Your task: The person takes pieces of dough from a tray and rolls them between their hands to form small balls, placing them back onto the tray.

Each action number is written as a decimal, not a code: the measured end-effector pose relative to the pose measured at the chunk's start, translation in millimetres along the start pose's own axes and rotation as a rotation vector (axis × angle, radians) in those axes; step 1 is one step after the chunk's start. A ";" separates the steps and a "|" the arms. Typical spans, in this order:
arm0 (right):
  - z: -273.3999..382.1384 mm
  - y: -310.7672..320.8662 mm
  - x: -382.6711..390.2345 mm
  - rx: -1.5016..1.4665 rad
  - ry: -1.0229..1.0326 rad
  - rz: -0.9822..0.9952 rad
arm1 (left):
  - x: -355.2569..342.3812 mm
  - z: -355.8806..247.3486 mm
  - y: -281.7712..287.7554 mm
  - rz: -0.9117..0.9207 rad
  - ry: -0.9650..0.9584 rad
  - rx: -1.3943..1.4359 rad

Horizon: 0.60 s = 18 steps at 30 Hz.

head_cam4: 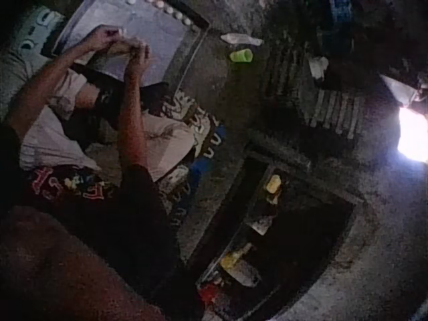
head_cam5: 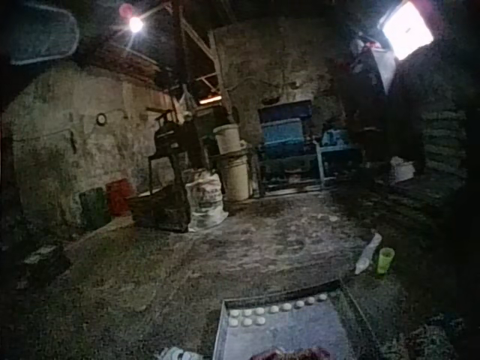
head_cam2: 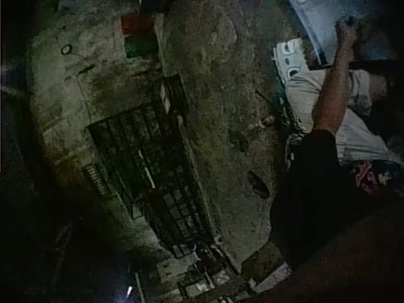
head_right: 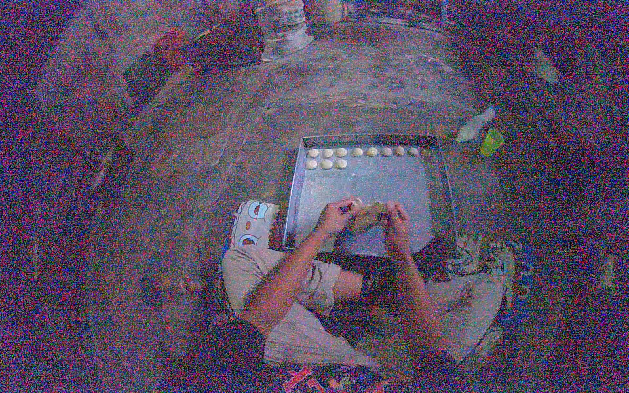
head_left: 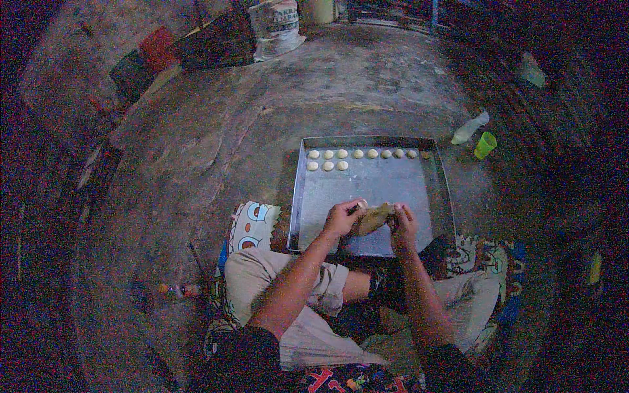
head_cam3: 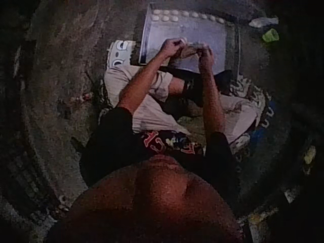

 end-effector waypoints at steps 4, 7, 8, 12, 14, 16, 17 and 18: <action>8.4 29.1 -14.6 -0.361 0.023 0.048 | -2.1 10.7 -9.0 0.009 -0.074 0.001; 20.4 25.9 -15.6 0.401 0.113 0.121 | -3.1 9.4 -9.0 0.041 -0.053 0.095; 21.4 27.3 -18.5 0.771 0.172 0.130 | -0.4 -4.1 -10.9 0.062 -0.064 0.124; 13.2 12.4 -14.8 1.189 0.693 0.408 | 5.4 -22.4 -18.4 0.076 -0.072 0.088; 28.7 -27.9 -0.6 1.391 0.682 0.604 | 4.9 -7.5 -13.1 0.084 -0.045 0.132; 25.3 -26.4 1.7 1.389 0.588 0.552 | 0.9 -2.4 -17.2 0.181 -0.024 0.333; 20.5 -19.0 -3.1 1.293 0.515 0.532 | 1.7 -5.6 -19.3 0.178 -0.049 0.277; 17.0 -12.8 -6.3 1.195 0.443 0.511 | 4.0 -7.9 -20.8 0.173 -0.074 0.220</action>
Point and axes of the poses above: each hand's wrist, its own x-axis away from the middle knuckle, its own y-axis out of the back of the hand, z = x × y, the point moved 1 cm from there along -x, towards the middle knuckle, and after that the axes turned 11 degrees about y, right-handed, at the moved point
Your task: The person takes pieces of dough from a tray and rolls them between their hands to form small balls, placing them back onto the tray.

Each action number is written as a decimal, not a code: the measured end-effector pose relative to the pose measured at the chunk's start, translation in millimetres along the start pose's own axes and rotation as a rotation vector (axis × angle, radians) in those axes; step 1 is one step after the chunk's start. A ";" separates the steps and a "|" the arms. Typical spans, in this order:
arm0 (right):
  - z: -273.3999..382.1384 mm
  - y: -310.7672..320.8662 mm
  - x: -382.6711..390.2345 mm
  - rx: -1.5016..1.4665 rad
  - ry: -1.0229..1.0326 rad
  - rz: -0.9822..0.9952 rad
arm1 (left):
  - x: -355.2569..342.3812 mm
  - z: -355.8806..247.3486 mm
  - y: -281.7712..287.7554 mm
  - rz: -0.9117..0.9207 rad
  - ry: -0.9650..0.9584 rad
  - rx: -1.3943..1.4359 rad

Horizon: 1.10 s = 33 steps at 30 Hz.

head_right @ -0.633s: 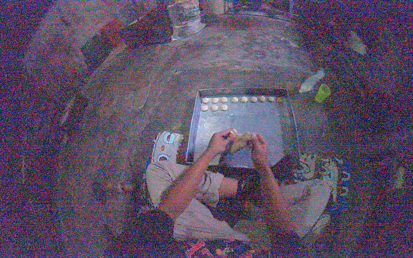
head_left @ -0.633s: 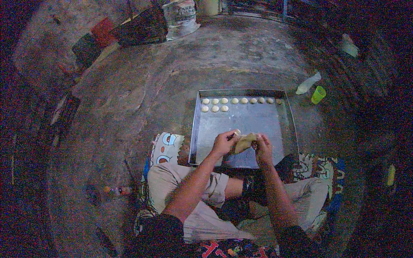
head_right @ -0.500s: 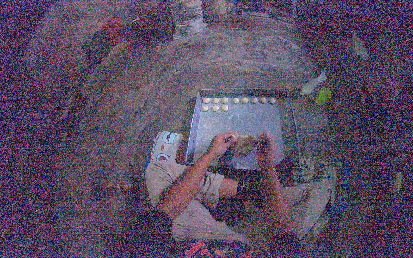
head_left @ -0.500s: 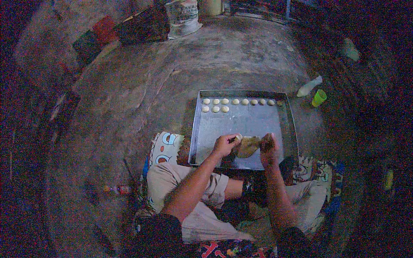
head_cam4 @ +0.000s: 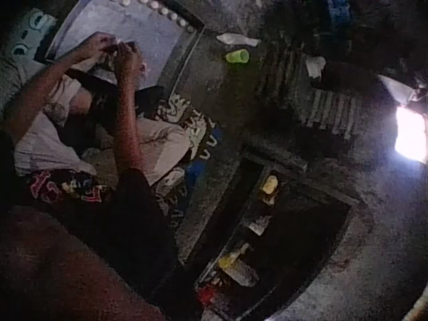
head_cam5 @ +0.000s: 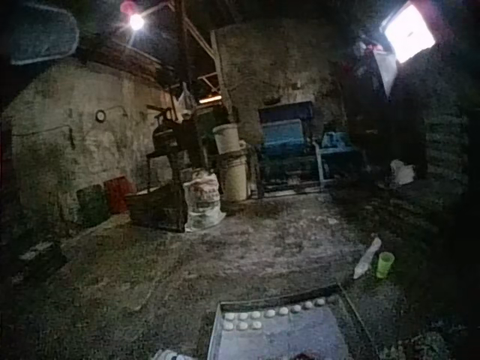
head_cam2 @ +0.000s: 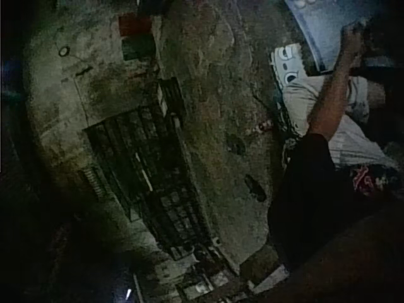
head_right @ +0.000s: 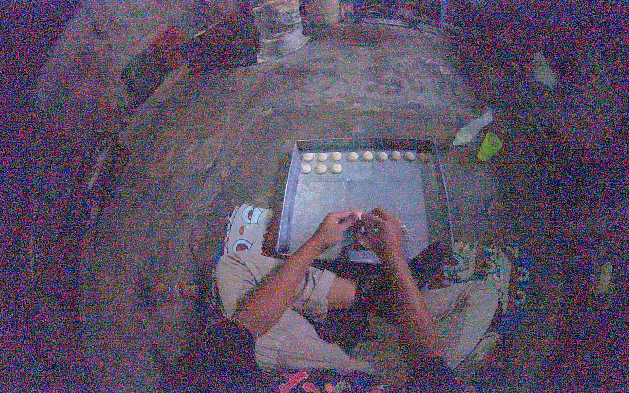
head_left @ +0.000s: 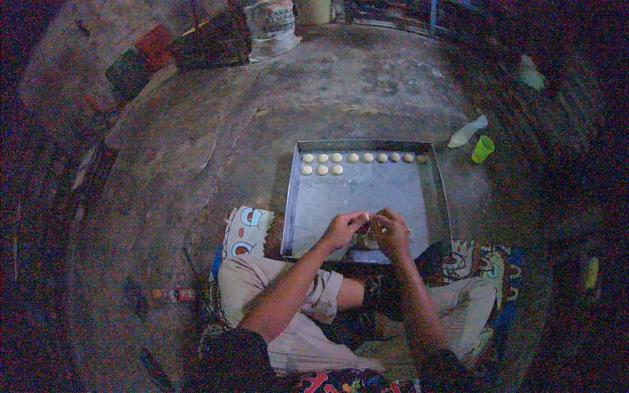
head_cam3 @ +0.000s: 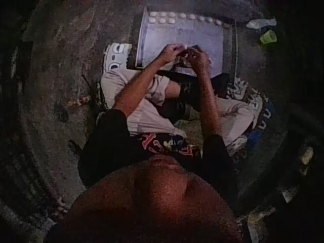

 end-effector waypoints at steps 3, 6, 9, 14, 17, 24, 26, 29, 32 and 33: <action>4.6 5.2 -8.2 -0.042 -0.081 0.020 | 3.1 -15.1 3.4 0.012 0.042 -0.004; -5.8 -0.2 -11.4 -0.120 0.003 -0.035 | 2.2 -15.2 4.0 0.078 0.084 0.195; -10.2 -6.2 -9.6 -0.223 0.103 -0.019 | 4.7 -19.3 5.0 0.029 0.120 0.314; -14.2 7.2 -3.9 0.428 -0.140 -0.103 | -3.7 -8.5 19.8 -0.198 0.117 0.173; -19.0 8.3 3.9 0.559 -0.516 0.170 | -4.3 -7.1 18.7 -0.246 0.143 0.288; -59.0 -16.4 14.7 0.051 -0.299 0.198 | -20.4 -6.5 16.3 -0.061 0.178 0.823; -54.9 -42.0 18.2 -0.238 -0.325 0.366 | -17.9 -11.4 12.9 -0.006 0.207 0.920; -87.2 -90.0 31.8 -0.003 0.015 0.577 | -25.9 -27.9 -2.6 0.058 0.177 0.915; -41.1 -83.2 21.5 0.257 0.144 0.354 | -18.9 -26.0 9.2 -0.071 0.144 0.846; -27.3 -73.2 13.1 0.228 0.077 0.255 | -18.9 -16.2 13.6 -0.124 0.112 0.760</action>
Point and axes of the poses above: each hand's wrist, its own x-axis away from the middle knuckle, its own y-axis out of the back of the hand, z = x × y, the point moved 1 cm from there along -x, towards the middle knuckle, and after that the axes turned 11 degrees about y, right-handed, at the moved point
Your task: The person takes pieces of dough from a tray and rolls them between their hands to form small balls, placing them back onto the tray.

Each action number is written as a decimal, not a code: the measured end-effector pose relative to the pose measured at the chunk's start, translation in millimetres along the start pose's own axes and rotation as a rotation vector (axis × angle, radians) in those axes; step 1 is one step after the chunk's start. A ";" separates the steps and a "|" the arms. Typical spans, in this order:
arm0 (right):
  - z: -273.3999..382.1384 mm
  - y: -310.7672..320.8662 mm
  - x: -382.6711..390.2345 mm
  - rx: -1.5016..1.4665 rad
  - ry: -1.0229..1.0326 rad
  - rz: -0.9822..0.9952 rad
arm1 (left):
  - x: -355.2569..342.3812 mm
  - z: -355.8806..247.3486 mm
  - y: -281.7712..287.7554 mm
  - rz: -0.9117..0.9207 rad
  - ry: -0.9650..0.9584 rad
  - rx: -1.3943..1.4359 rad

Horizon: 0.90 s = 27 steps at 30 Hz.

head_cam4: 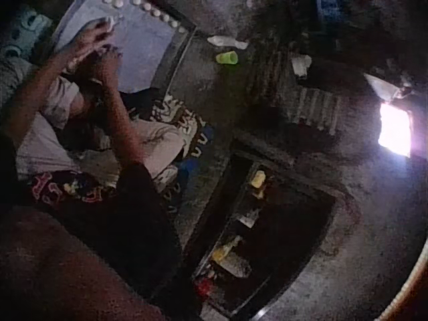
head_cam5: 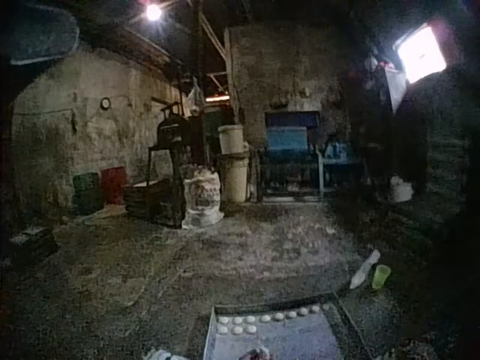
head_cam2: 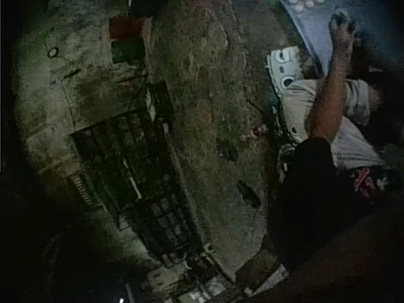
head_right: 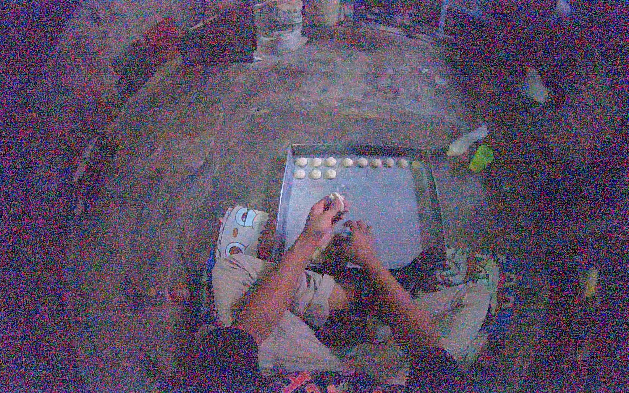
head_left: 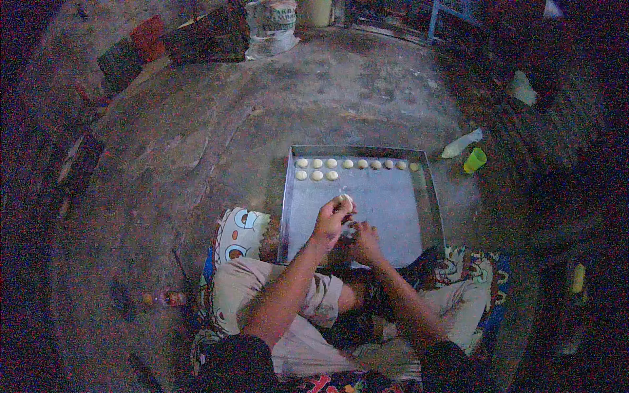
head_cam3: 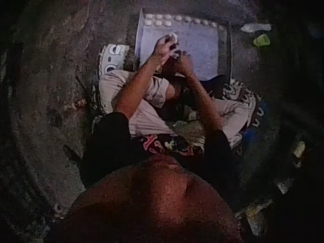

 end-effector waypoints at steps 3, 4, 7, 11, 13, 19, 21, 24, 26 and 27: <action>-5.9 44.3 -9.2 -0.402 -0.285 -0.338 | -5.6 4.7 -10.9 -0.054 0.020 -0.198; -8.6 57.7 -8.2 -0.590 -0.391 -0.462 | -6.2 7.1 -16.5 -0.063 0.061 -0.259; 14.3 105.4 -21.2 -0.336 0.089 -0.434 | -12.9 15.0 -12.6 -0.110 0.136 -0.505; -6.0 119.0 -28.0 -0.222 0.316 -0.137 | -21.3 34.5 -10.6 0.084 0.227 -0.266; -8.1 123.7 -21.0 -0.324 0.089 -0.130 | -12.7 23.2 -25.8 0.204 0.366 -0.287; -4.8 109.4 -11.1 -0.235 -0.070 -0.165 | -1.4 25.5 -39.4 0.389 0.300 -0.055; 7.4 115.6 -11.2 -0.459 -0.299 -0.239 | -2.4 32.6 -35.0 0.347 0.361 -0.123; 7.5 119.2 -9.7 -0.063 -0.383 -0.066 | 14.2 16.4 -52.2 0.262 0.454 -0.221; 28.9 118.8 -8.4 -0.325 -0.452 -0.142 | 21.5 15.5 -42.0 0.131 0.427 -0.340; 41.8 118.2 -7.6 -0.461 -0.474 -0.177 | 15.2 26.3 -22.2 0.037 0.373 -0.425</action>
Point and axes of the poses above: each hand's wrist, its own x-axis away from the middle knuckle, its own y-axis out of the back of the hand, z = x × y, the point moved 1 cm from there along -x, towards the middle knuckle, and after that the axes turned 11 degrees about y, right-handed, at the moved point
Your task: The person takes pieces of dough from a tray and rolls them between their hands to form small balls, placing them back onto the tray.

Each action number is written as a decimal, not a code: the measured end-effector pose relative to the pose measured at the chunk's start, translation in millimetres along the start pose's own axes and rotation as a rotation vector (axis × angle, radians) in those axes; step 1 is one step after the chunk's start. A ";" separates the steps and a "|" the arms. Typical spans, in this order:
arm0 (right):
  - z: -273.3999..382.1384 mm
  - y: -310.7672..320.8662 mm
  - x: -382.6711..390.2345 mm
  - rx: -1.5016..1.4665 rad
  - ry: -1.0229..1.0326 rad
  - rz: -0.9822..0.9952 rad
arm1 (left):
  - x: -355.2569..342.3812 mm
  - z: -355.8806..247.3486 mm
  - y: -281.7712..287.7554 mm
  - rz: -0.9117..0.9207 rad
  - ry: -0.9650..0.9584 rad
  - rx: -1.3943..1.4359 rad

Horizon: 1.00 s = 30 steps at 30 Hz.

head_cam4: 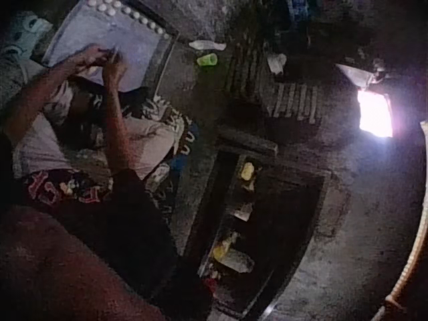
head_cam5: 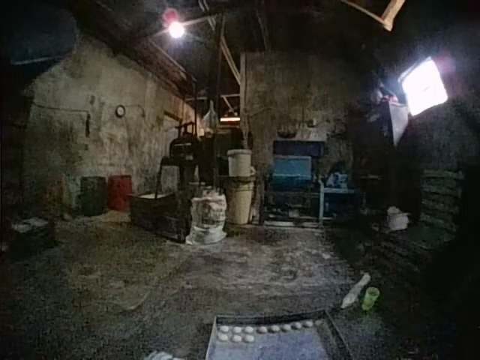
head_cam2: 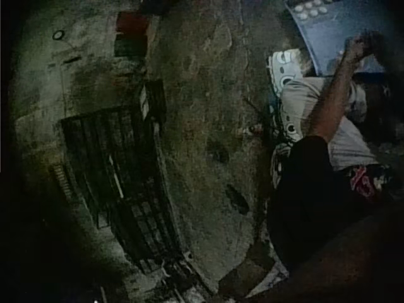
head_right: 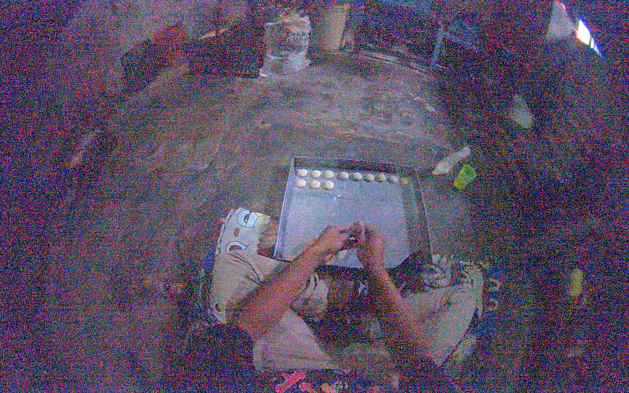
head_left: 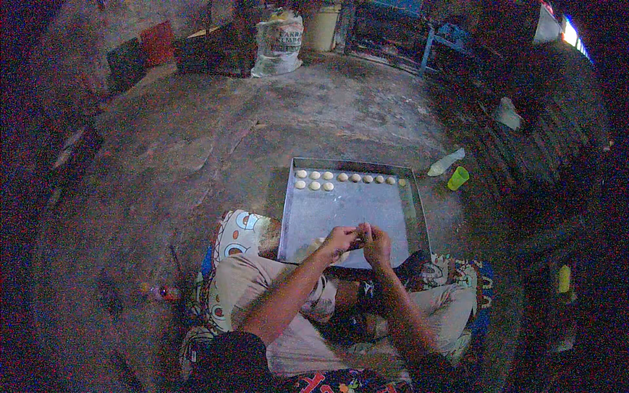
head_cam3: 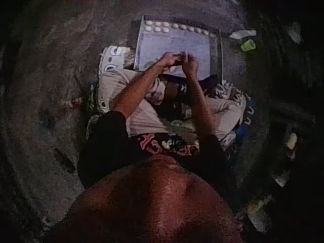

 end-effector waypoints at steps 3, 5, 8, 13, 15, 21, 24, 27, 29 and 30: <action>-19.4 -0.9 10.0 -0.280 0.108 -0.010 | 2.2 -5.8 6.5 -0.236 -0.175 -0.176; -8.4 4.7 18.4 -0.323 0.122 0.016 | 33.7 -27.0 4.3 -0.278 -0.411 -0.218; 1.1 17.4 12.6 -0.287 0.123 0.041 | 26.2 -22.6 -1.5 -0.340 -0.410 -0.240; -14.4 24.2 12.0 0.083 0.129 -0.005 | 35.9 -21.7 -17.4 -0.172 -0.296 -0.133; -9.7 24.2 13.2 0.192 0.193 -0.026 | 39.9 -14.8 -22.4 -0.113 -0.415 -0.208; -16.9 12.6 27.2 0.288 0.418 -0.059 | 45.6 -7.5 -27.4 -0.048 -0.156 -0.022; -12.1 2.7 33.3 0.190 0.449 -0.048 | 28.0 0.7 -5.8 -0.088 -0.195 -0.079; 7.6 -3.4 37.0 0.119 0.473 -0.042 | 9.0 10.3 11.3 -0.248 -0.410 -0.348; 32.3 1.7 39.5 0.108 0.423 0.066 | 10.2 10.5 11.8 -0.374 -0.536 -0.469; 29.8 -1.1 37.0 0.204 0.460 0.085 | 14.3 8.1 9.2 -0.427 -0.584 -0.450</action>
Point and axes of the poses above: each hand's wrist, its own x-axis away from the middle knuckle, its own y-axis out of the back of the hand, z = x × y, the point moved 1 cm from there along -x, towards the middle knuckle, and after that the axes turned 11 degrees about y, right-handed, at the moved point
